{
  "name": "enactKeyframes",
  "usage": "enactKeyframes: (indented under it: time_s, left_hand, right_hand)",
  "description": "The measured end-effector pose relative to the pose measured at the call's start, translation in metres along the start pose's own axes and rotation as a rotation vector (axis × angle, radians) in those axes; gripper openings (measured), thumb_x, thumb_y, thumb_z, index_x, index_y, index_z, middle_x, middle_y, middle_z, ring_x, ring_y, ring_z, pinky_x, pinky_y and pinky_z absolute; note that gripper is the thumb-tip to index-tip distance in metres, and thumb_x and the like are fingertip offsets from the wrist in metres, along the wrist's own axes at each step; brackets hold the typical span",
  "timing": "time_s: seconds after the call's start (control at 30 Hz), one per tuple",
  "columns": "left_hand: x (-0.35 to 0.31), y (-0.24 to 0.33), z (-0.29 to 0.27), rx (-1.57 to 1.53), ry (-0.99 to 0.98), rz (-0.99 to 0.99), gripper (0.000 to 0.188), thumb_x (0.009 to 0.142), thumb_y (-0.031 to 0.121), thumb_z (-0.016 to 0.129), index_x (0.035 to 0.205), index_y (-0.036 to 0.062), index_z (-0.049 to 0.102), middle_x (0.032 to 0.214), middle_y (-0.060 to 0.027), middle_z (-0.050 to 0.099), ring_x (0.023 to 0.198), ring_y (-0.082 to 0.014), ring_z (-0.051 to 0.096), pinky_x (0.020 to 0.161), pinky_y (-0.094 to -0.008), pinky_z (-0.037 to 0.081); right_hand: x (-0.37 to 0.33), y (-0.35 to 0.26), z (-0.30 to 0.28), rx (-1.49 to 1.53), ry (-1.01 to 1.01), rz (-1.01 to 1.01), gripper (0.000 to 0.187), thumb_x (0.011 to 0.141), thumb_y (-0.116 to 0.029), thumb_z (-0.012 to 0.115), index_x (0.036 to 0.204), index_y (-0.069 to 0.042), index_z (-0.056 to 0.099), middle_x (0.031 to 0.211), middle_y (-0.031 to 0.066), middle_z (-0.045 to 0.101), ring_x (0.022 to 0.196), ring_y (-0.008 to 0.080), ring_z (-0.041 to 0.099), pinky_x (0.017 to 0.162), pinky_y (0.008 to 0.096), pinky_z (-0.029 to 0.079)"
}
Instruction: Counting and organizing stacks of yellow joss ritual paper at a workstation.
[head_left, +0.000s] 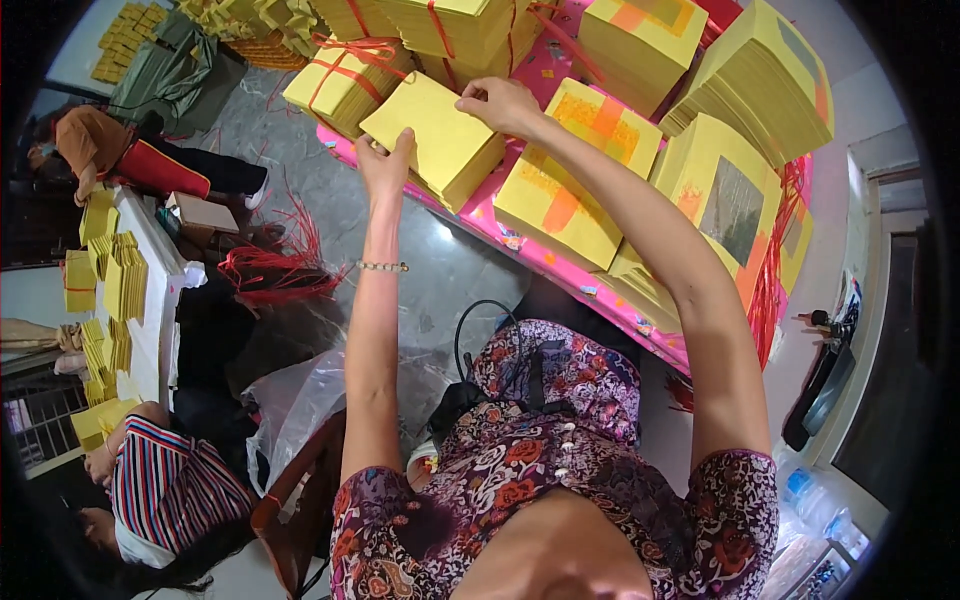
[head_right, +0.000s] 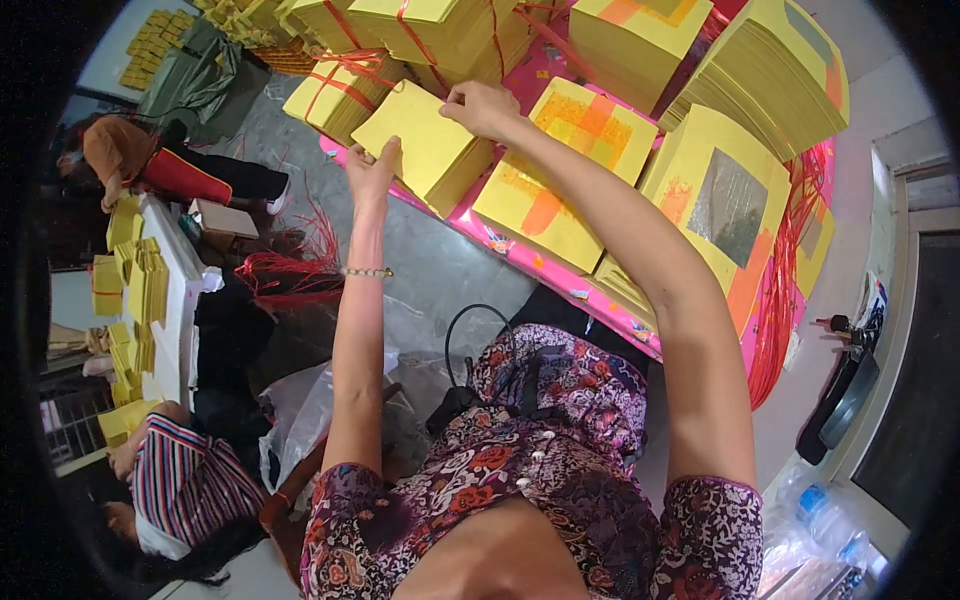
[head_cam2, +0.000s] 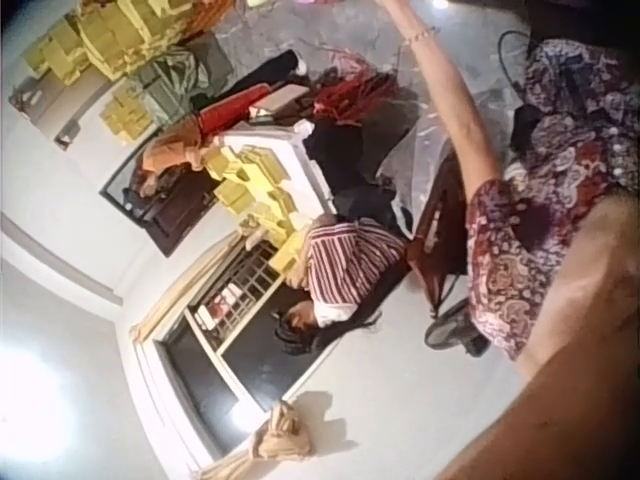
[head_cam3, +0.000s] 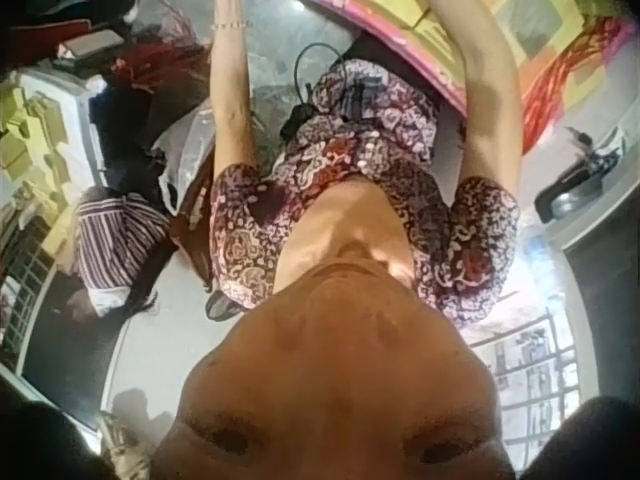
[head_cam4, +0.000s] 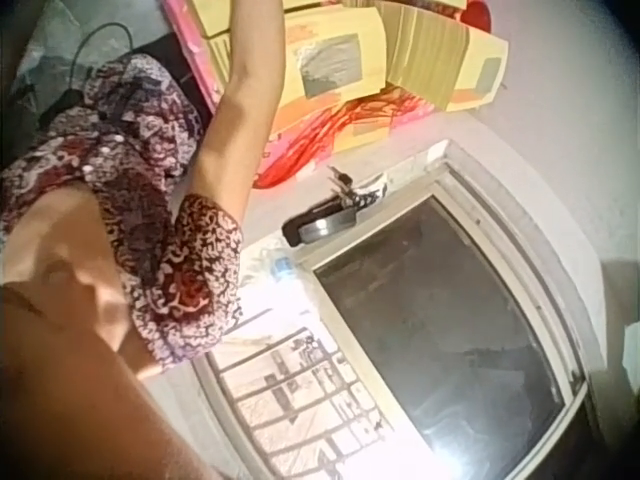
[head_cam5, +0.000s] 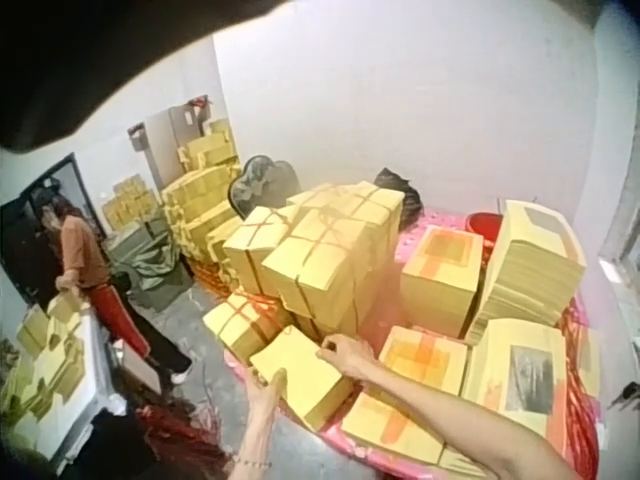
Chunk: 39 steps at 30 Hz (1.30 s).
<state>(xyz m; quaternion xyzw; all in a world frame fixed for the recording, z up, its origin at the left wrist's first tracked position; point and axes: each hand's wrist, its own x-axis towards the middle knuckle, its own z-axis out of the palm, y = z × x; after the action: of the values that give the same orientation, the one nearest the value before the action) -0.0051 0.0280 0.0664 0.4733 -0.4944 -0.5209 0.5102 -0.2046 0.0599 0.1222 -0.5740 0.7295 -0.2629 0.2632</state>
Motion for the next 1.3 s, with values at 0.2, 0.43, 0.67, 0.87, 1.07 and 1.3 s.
enactKeyframes:
  time_s: [0.2,0.43,0.67,0.87,1.07,1.3]
  left_hand:
    - [-0.002,-0.011,-0.006,0.224,0.121,0.122,0.066,0.073,0.011,0.076,0.119,-0.0085,0.034,0.094,-0.0201,0.062,0.082,-0.02,0.063,0.069,-0.0276,0.05]
    - [-0.019,0.009,0.006,0.602,0.223,0.324,0.073,0.072,0.023,0.076,0.123,-0.0087,0.034,0.097,-0.0211,0.055,0.092,-0.0279,0.055,0.08,-0.0373,0.046]
    - [-0.015,-0.004,0.002,0.91,0.066,0.626,0.052,0.08,0.024,0.066,0.127,0.0092,0.048,0.117,-0.0208,0.047,0.113,-0.0337,0.041,0.099,-0.0465,0.028]
    - [-0.009,-0.018,-0.002,0.642,0.128,0.515,0.056,0.081,0.017,0.063,0.133,0.0098,0.043,0.133,-0.0277,0.033,0.126,-0.0416,0.03,0.104,-0.0492,0.025]
    - [0.0,-0.023,-0.004,0.491,0.092,0.412,0.062,0.082,0.021,0.062,0.138,0.0081,0.036,0.139,-0.0295,0.027,0.129,-0.0434,0.025,0.106,-0.0499,0.023]
    - [0.001,-0.025,-0.003,0.502,0.109,0.383,0.06,0.082,0.021,0.063,0.135,0.0069,0.039,0.136,-0.0277,0.033,0.127,-0.0421,0.029,0.105,-0.0494,0.023]
  right_hand:
    - [-0.002,0.003,0.002,-0.007,0.033,-0.077,0.036,0.077,-0.047,0.063,0.095,-0.017,0.069,0.098,0.0096,0.067,0.095,0.028,0.063,0.083,0.041,0.048]
    - [-0.006,-0.003,0.0,-0.042,0.007,-0.029,0.032,0.079,-0.042,0.064,0.094,-0.013,0.067,0.095,0.0105,0.067,0.094,0.0283,0.063,0.083,0.0423,0.048]
    - [-0.006,-0.003,0.001,-0.069,0.041,-0.041,0.031,0.079,-0.041,0.064,0.092,-0.013,0.067,0.092,0.0114,0.068,0.093,0.0301,0.063,0.083,0.0436,0.047]
    - [-0.008,-0.005,0.001,-0.038,0.066,-0.082,0.03,0.078,-0.041,0.065,0.09,-0.014,0.07,0.088,0.0124,0.068,0.089,0.0309,0.064,0.08,0.0444,0.048]
    - [-0.004,-0.002,0.003,-0.053,0.1,-0.124,0.033,0.078,-0.043,0.064,0.093,-0.014,0.071,0.089,0.012,0.069,0.087,0.031,0.064,0.079,0.0418,0.049]
    - [-0.007,-0.006,0.002,-0.069,0.122,-0.162,0.03,0.079,-0.041,0.064,0.094,-0.017,0.073,0.088,0.0116,0.069,0.082,0.0309,0.065,0.073,0.0415,0.051]
